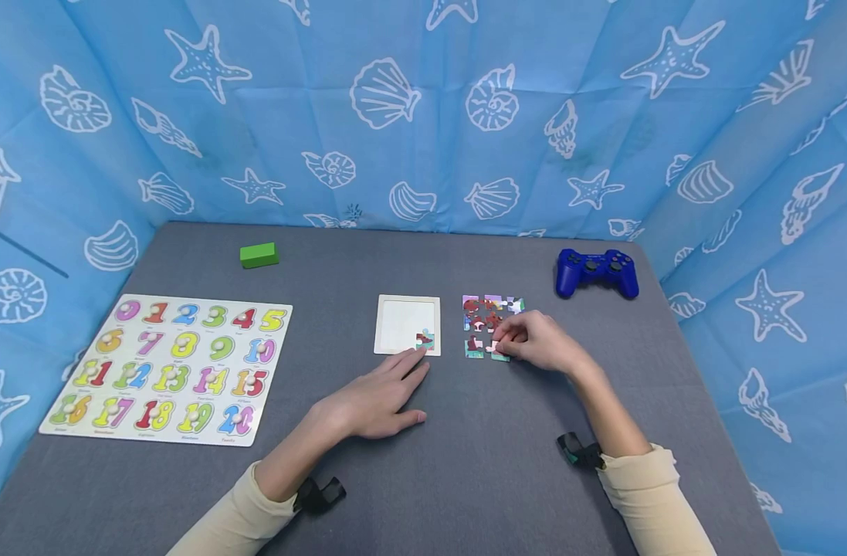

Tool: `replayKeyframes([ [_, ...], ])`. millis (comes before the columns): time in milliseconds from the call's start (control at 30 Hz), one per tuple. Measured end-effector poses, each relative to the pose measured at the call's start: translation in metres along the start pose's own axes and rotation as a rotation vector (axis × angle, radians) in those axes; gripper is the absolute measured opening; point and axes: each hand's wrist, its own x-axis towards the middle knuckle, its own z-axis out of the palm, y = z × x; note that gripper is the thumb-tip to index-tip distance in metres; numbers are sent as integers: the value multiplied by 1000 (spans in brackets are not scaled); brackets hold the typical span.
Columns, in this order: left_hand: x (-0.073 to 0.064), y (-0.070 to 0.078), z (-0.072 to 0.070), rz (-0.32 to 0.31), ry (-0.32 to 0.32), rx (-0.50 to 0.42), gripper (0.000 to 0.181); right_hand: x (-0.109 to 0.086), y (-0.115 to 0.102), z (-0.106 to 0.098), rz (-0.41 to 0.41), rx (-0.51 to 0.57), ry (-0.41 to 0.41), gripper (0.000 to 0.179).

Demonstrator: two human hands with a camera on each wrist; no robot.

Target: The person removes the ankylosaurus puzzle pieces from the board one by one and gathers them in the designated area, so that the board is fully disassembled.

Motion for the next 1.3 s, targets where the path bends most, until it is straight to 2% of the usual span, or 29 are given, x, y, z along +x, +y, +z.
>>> replayKeyframes([
  [233, 0, 0, 0, -9, -3, 3, 75, 4, -2, 5, -33, -120, 70, 5],
  [533, 1, -4, 0, 15, 27, 49, 78, 5, -7, 9, -8, -178, 116, 4],
  [733, 2, -11, -3, 27, 47, 12, 79, 5, -10, 10, -17, -205, 138, 4],
  [833, 3, -13, -4, 23, 42, -30, 80, 4, -12, 11, -15, -180, 139, 3],
  [967, 4, -15, -4, 13, 30, -61, 80, 5, -18, 15, -43, -89, 126, 3],
  [1167, 5, -16, -5, 33, 35, -72, 79, 15, -30, 25, -104, 58, 67, 11],
  [1300, 4, -18, -9, 42, 25, -125, 76, 24, -39, 32, -122, 122, 25, 16],
])
